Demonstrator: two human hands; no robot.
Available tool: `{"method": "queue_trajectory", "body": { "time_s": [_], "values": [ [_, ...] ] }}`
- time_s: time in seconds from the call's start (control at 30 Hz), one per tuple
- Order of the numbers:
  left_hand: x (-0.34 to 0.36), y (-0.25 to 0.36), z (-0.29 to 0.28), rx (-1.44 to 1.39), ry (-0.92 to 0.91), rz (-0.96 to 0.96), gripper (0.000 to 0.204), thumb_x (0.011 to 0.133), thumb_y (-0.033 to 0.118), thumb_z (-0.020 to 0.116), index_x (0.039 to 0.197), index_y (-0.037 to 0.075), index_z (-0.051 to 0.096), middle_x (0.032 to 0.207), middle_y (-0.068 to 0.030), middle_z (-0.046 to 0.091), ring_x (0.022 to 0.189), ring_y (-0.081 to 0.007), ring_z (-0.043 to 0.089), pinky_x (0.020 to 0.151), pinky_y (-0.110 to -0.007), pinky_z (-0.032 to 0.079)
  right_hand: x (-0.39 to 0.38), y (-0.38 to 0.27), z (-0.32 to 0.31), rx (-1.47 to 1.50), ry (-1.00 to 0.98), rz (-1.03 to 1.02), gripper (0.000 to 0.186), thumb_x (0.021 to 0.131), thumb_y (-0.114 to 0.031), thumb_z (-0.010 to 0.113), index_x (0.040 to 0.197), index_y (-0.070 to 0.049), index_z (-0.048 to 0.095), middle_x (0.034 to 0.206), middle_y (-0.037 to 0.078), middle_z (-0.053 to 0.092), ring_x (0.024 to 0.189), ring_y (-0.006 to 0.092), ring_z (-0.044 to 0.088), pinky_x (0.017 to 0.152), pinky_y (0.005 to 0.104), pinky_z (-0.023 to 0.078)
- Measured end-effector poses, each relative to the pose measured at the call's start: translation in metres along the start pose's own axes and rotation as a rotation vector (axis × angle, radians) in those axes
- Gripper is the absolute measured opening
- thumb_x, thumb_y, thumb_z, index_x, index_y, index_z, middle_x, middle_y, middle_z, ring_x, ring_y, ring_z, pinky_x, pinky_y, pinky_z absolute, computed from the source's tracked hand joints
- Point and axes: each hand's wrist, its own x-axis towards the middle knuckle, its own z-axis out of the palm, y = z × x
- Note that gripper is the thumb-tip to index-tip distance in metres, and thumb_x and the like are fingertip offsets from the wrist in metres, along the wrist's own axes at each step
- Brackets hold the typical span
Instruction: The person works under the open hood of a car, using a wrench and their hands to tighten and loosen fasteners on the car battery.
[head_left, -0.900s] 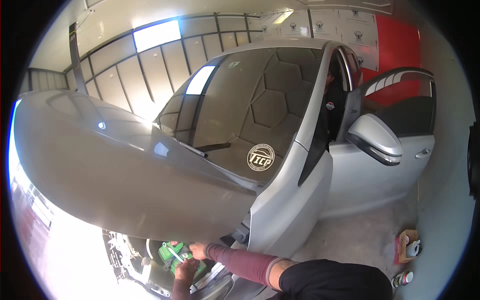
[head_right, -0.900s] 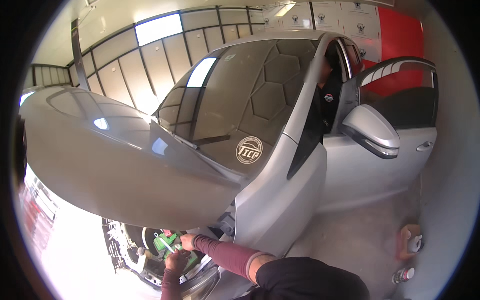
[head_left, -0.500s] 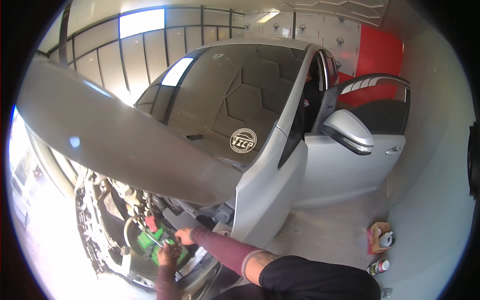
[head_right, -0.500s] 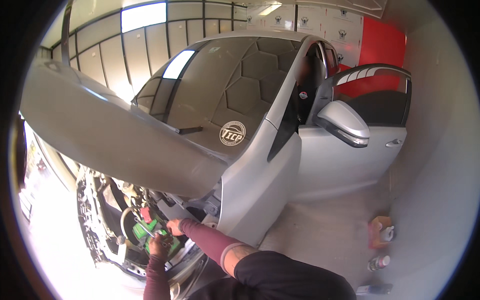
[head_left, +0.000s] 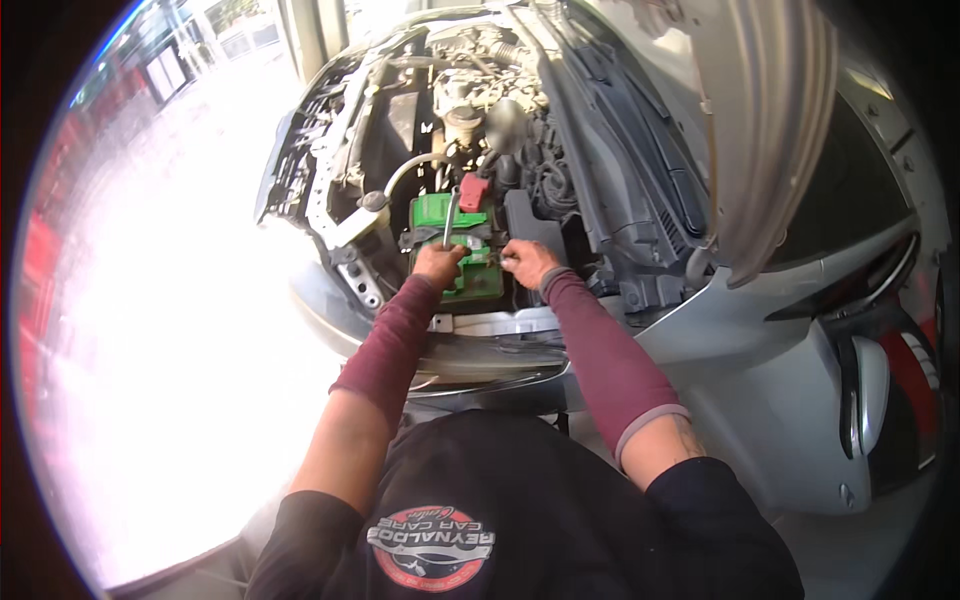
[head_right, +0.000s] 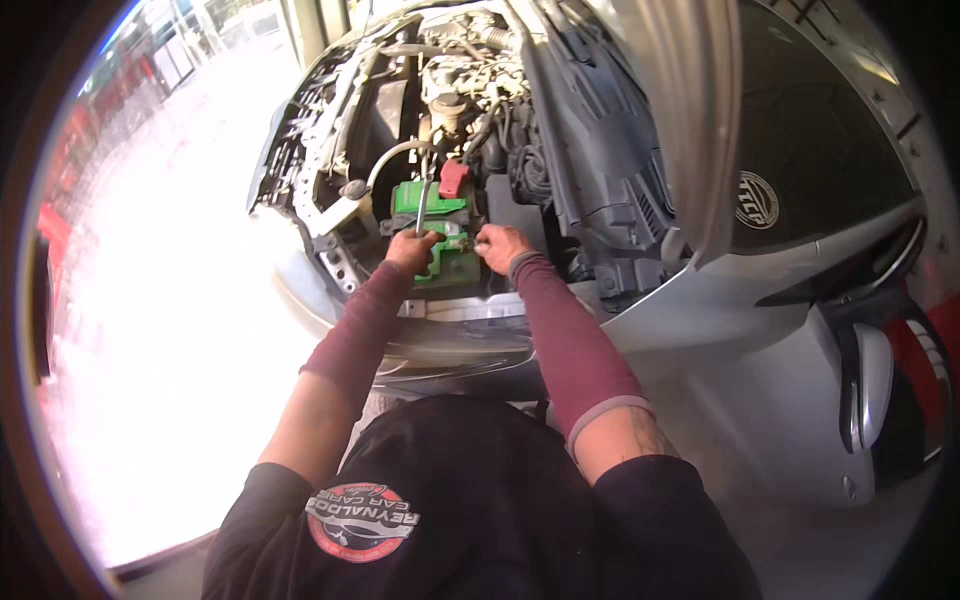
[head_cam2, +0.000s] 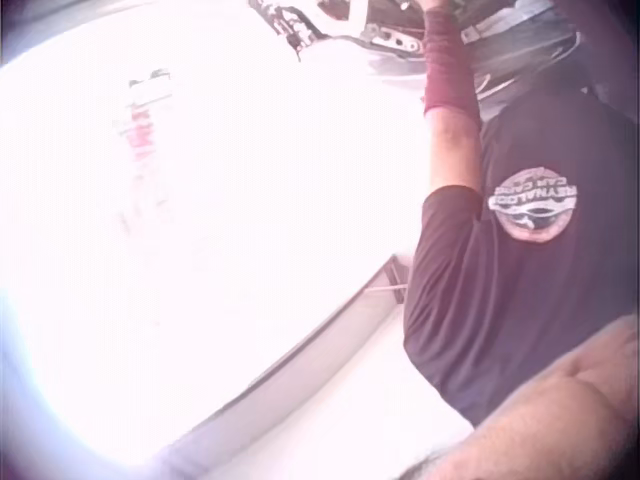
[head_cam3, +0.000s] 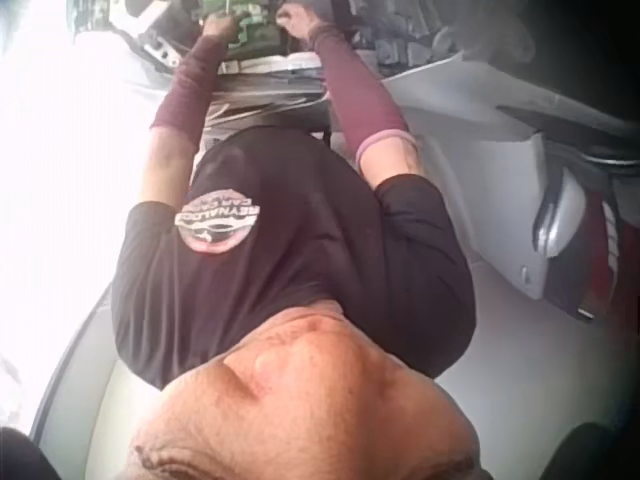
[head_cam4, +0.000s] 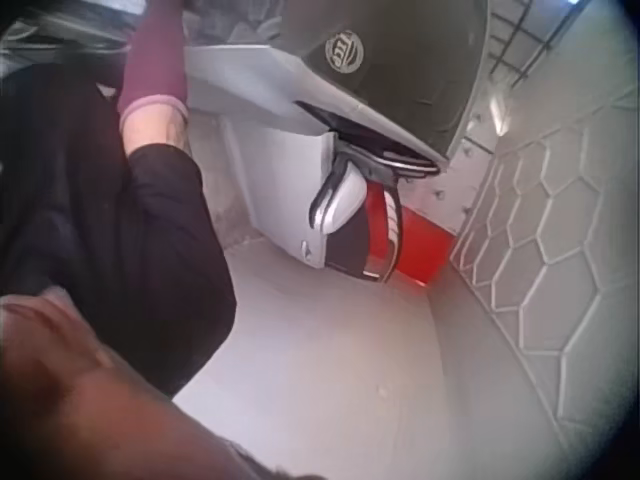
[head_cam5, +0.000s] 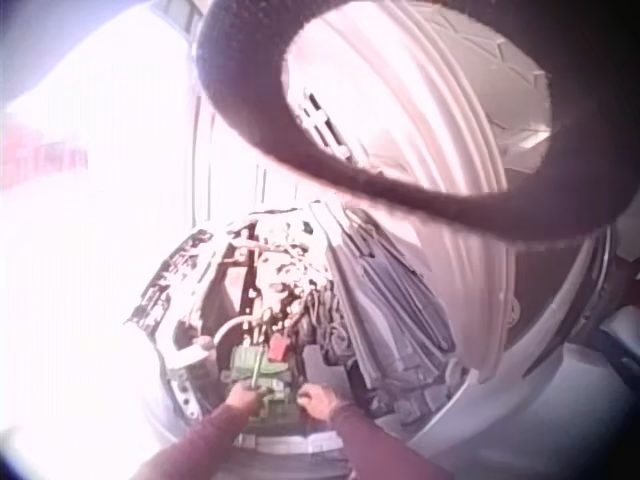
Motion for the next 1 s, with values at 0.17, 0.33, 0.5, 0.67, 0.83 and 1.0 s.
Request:
{"method": "queue_trajectory", "body": {
  "time_s": [0.17, 0.33, 0.5, 0.67, 0.83, 1.0],
  "values": [
    [0.007, -0.006, 0.006, 0.009, -0.083, 0.025, 0.026, 0.084, 0.026, 0.064, 0.096, 0.002, 0.066, 0.073, -0.0057, 0.063, 0.055, -0.0139, 0.055, 0.047, -0.030, 0.046, 0.002, 0.006, -0.001, 0.029, -0.013, 0.069, 0.026, 0.081, -0.022, 0.065, 0.100, -0.006, 0.062, 0.094, 0.014, 0.066, 0.091, 0.0286, 0.062, 0.079, 0.0366, 0.048],
    [0.003, -0.007, 0.004, 0.279, -0.115, 0.058, 0.036, 0.080, 0.032, 0.065, 0.093, -0.002, 0.065, 0.072, -0.0077, 0.063, 0.061, -0.0146, 0.059, 0.055, -0.030, 0.047, 0.002, 0.005, 0.010, -0.019, -0.041, -0.014, 0.027, 0.077, -0.019, 0.066, 0.099, -0.004, 0.063, 0.099, 0.016, 0.064, 0.097, 0.0324, 0.060, 0.083, 0.0384, 0.047],
    [0.006, -0.015, 0.004, 0.260, -0.122, 0.162, 0.035, 0.079, 0.031, 0.064, 0.086, -0.003, 0.066, 0.069, -0.0121, 0.064, 0.063, -0.0175, 0.062, 0.058, -0.033, 0.047, -0.007, 0.005, 0.006, -0.033, -0.087, -0.017, 0.024, 0.077, -0.017, 0.065, 0.098, -0.006, 0.064, 0.102, 0.015, 0.063, 0.099, 0.0323, 0.059, 0.084, 0.0400, 0.046],
    [0.032, -0.043, -0.010, 0.424, -0.020, 0.250, 0.038, 0.077, 0.033, 0.066, 0.086, -0.003, 0.067, 0.070, -0.0142, 0.064, 0.066, -0.0216, 0.063, 0.063, -0.035, 0.048, -0.004, -0.001, 0.001, -0.037, -0.077, -0.031, 0.023, 0.073, -0.017, 0.065, 0.095, -0.008, 0.065, 0.097, 0.013, 0.065, 0.096, 0.0304, 0.061, 0.083, 0.0399, 0.047],
    [0.014, -0.023, 0.005, 0.453, -0.036, 0.198, 0.033, 0.078, 0.030, 0.066, 0.087, -0.002, 0.068, 0.069, -0.0114, 0.064, 0.063, -0.0185, 0.061, 0.061, -0.033, 0.048, -0.011, -0.007, -0.004, -0.136, -0.067, 0.021, 0.020, 0.076, -0.020, 0.064, 0.094, -0.011, 0.066, 0.102, 0.011, 0.065, 0.098, 0.0279, 0.061, 0.084, 0.0389, 0.048],
    [0.010, -0.017, 0.008, 0.294, -0.109, 0.078, 0.033, 0.076, 0.029, 0.067, 0.085, -0.003, 0.068, 0.069, -0.0091, 0.064, 0.062, -0.0160, 0.060, 0.060, -0.032, 0.048, -0.012, -0.015, -0.003, -0.211, -0.071, 0.016, 0.022, 0.077, -0.022, 0.065, 0.095, -0.009, 0.065, 0.103, 0.013, 0.064, 0.100, 0.0285, 0.060, 0.085, 0.0396, 0.048]
  ]
}}
